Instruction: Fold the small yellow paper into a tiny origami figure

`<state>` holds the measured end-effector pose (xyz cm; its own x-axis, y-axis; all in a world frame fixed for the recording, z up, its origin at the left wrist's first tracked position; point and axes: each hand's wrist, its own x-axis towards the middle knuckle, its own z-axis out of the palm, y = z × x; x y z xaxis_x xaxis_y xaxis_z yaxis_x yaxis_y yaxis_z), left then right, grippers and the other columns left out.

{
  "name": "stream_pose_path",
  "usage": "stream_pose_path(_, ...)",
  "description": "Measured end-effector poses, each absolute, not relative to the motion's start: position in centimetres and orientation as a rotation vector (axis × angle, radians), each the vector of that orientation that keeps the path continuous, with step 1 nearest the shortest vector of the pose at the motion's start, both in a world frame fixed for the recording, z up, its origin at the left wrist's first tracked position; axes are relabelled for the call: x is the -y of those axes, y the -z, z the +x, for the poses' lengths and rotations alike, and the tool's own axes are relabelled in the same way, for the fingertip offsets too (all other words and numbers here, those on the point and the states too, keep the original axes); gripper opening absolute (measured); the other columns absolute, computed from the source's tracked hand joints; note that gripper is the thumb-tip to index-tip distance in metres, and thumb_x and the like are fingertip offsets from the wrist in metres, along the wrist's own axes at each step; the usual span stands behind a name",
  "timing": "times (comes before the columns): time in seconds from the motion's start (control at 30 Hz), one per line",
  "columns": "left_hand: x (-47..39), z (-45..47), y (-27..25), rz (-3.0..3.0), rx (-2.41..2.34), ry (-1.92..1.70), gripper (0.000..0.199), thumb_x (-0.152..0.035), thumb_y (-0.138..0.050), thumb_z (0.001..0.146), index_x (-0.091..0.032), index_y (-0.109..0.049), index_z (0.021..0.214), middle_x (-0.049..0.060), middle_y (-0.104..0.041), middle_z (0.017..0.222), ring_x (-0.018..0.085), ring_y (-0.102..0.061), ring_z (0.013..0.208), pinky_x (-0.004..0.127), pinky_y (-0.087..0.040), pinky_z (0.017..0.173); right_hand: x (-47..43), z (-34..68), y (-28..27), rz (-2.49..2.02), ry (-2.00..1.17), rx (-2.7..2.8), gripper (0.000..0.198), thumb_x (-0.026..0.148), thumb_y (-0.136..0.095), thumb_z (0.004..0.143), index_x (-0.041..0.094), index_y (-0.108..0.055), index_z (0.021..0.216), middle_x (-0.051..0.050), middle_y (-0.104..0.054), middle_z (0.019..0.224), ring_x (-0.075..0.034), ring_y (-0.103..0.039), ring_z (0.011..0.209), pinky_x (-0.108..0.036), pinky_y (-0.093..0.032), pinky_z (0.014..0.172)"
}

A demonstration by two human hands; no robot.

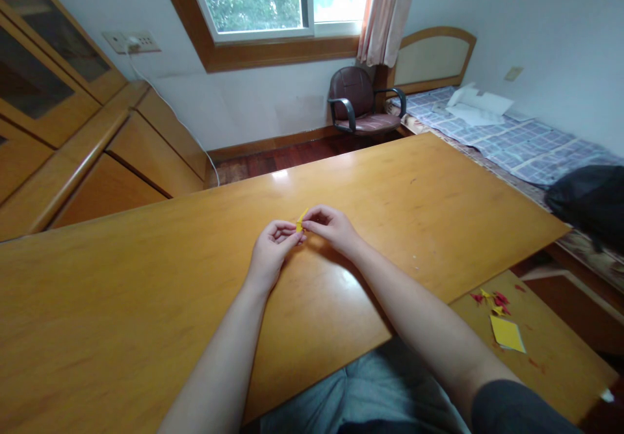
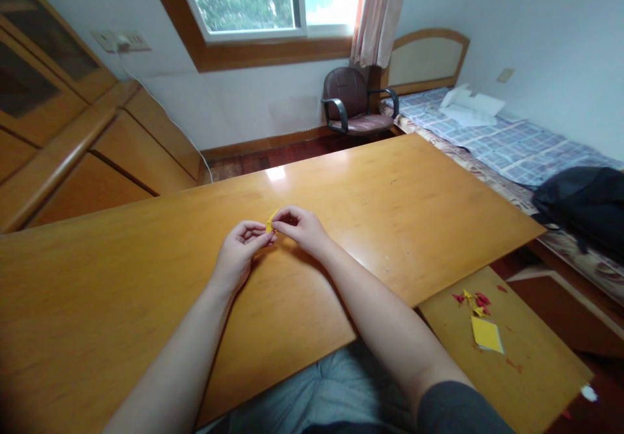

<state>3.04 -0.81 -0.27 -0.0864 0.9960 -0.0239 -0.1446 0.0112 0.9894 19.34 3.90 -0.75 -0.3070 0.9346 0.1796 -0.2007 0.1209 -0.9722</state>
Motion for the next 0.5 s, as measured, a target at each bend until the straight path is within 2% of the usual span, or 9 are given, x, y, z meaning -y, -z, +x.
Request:
stream_pose_path(0.13,1.02,3.02,0.06,1.029,-1.14,-1.307,0.038,-0.033,-0.084,0.063,-0.017,-0.062,0.09,0.003,-0.07,0.083,0.018,-0.072,0.078,0.032,-0.058,0.077,-4.0,19.43,0.78,-0.786,-1.392,1.367,0.023,0.036,-0.077,0.072,0.018,-0.068,0.083,-0.001,-0.07,0.081,-0.015,-0.064,0.078,-0.029,-0.05,0.079)
stream_pose_path(0.23,1.14,2.83,-0.05,0.986,-1.109,-1.255,0.033,-0.034,-0.08,0.068,-0.017,-0.064,0.092,0.004,-0.072,0.087,0.019,-0.072,0.077,0.031,-0.058,0.072,-4.03,19.53,0.67,-0.792,-1.39,1.358,0.024,0.037,-0.078,0.072,0.018,-0.068,0.082,-0.001,-0.07,0.081,-0.015,-0.064,0.079,-0.03,-0.051,0.079)
stream_pose_path(0.37,1.1,2.56,0.03,1.01,-1.131,-1.159,0.028,-0.039,-0.078,0.072,-0.016,-0.07,0.085,0.006,-0.073,0.08,0.016,-0.068,0.065,0.029,-0.056,0.063,-4.0,19.58,0.57,-0.782,-1.416,1.366,0.021,0.034,-0.078,0.071,0.018,-0.068,0.081,0.0,-0.07,0.08,-0.014,-0.063,0.078,-0.029,-0.051,0.079)
stream_pose_path(0.5,1.0,2.5,0.09,1.082,-1.173,-1.13,0.027,-0.041,-0.08,0.071,-0.016,-0.073,0.079,0.006,-0.073,0.075,0.015,-0.066,0.063,0.027,-0.054,0.062,-3.95,19.49,0.6,-0.766,-1.458,1.391,0.02,0.032,-0.078,0.071,0.018,-0.067,0.08,0.0,-0.069,0.078,-0.014,-0.063,0.075,-0.029,-0.05,0.077)
